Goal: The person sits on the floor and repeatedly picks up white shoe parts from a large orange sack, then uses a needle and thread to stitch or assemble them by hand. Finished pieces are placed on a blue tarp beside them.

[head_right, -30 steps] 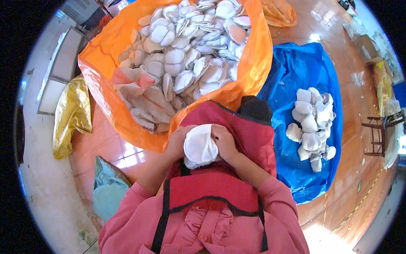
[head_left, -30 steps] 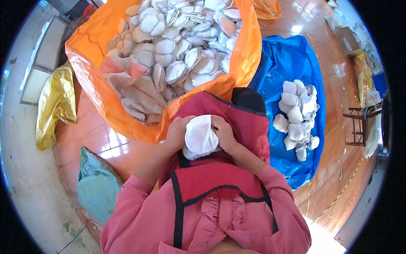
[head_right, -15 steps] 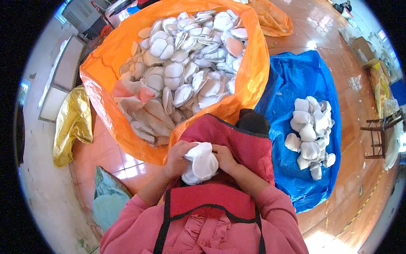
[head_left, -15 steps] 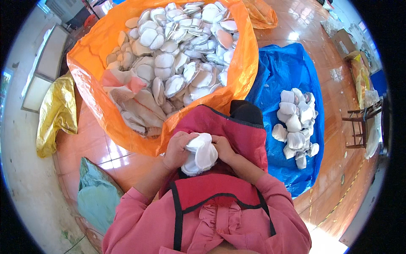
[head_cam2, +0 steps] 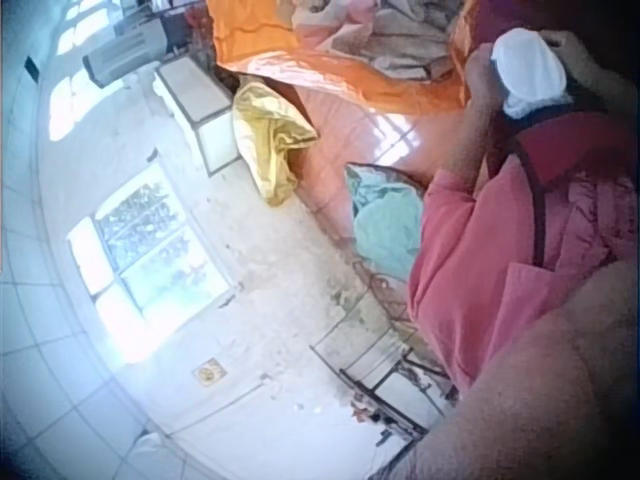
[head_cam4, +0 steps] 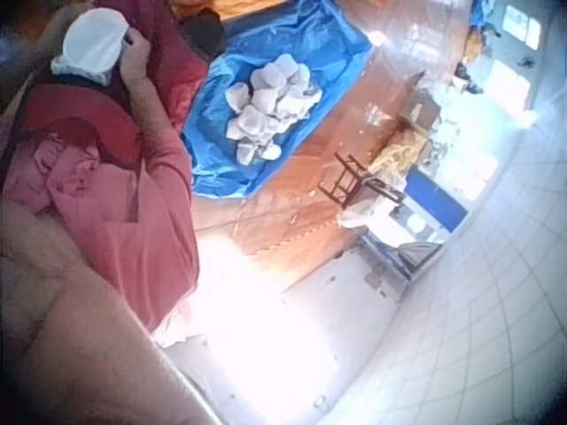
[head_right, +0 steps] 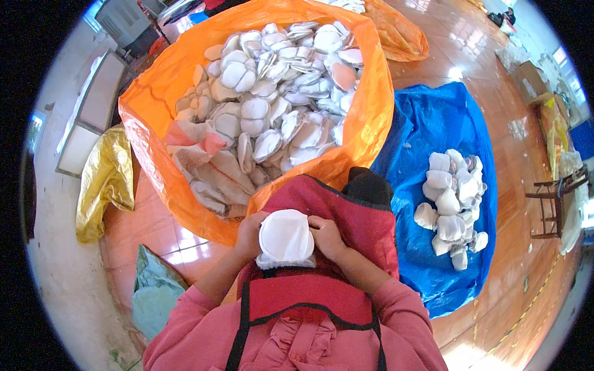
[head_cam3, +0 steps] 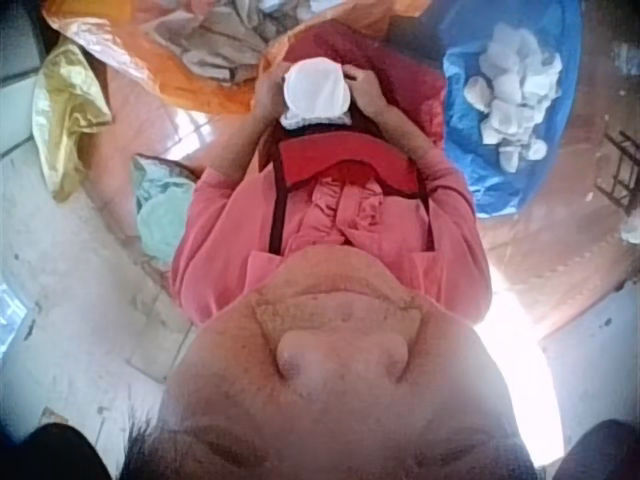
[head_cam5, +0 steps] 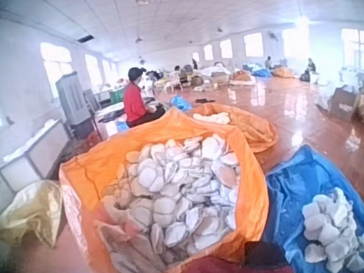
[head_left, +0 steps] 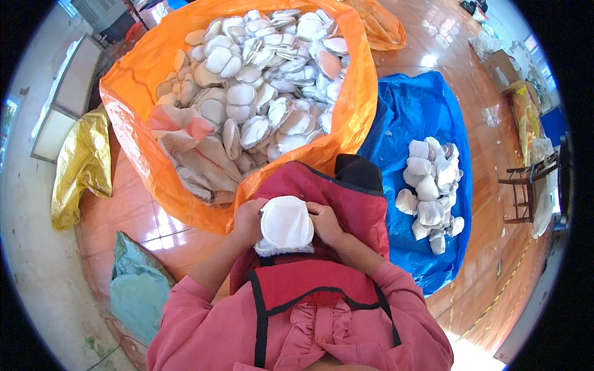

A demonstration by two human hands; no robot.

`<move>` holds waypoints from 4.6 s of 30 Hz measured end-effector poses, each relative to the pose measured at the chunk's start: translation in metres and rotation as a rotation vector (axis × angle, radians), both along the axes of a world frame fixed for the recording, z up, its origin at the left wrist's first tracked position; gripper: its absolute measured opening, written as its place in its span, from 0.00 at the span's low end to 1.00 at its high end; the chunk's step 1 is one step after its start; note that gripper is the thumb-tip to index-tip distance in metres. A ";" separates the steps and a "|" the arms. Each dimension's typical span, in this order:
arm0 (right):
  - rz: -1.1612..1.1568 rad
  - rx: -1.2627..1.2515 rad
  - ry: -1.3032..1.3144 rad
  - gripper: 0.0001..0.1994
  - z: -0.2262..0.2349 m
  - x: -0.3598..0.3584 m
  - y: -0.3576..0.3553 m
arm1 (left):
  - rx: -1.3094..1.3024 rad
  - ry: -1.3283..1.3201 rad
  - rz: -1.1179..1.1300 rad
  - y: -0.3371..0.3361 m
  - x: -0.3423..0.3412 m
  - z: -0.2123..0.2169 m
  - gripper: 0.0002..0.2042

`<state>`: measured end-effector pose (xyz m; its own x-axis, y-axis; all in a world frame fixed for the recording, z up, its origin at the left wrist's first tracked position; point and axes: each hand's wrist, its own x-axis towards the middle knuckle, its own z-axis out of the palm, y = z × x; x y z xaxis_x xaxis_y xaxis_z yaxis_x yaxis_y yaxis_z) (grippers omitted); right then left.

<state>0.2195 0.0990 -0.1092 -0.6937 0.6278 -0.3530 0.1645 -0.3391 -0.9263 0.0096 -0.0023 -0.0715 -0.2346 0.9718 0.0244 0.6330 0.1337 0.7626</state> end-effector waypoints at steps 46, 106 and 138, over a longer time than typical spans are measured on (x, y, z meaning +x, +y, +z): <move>0.173 -0.207 0.086 0.11 -0.013 -0.014 0.004 | 0.193 0.078 -0.524 0.037 -0.013 -0.011 0.10; -0.412 -0.223 0.108 0.06 -0.020 -0.044 0.009 | -0.030 0.398 -0.088 0.054 0.032 -0.015 0.30; -0.167 0.799 -0.089 0.14 -0.008 -0.042 0.018 | -0.089 0.077 0.099 0.054 0.010 -0.043 0.31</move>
<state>0.1775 0.1170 -0.1172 -0.5596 0.8056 0.1944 0.2548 0.3905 -0.8846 0.0197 0.0515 -0.1141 -0.3299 0.9432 -0.0387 0.6698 0.2627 0.6945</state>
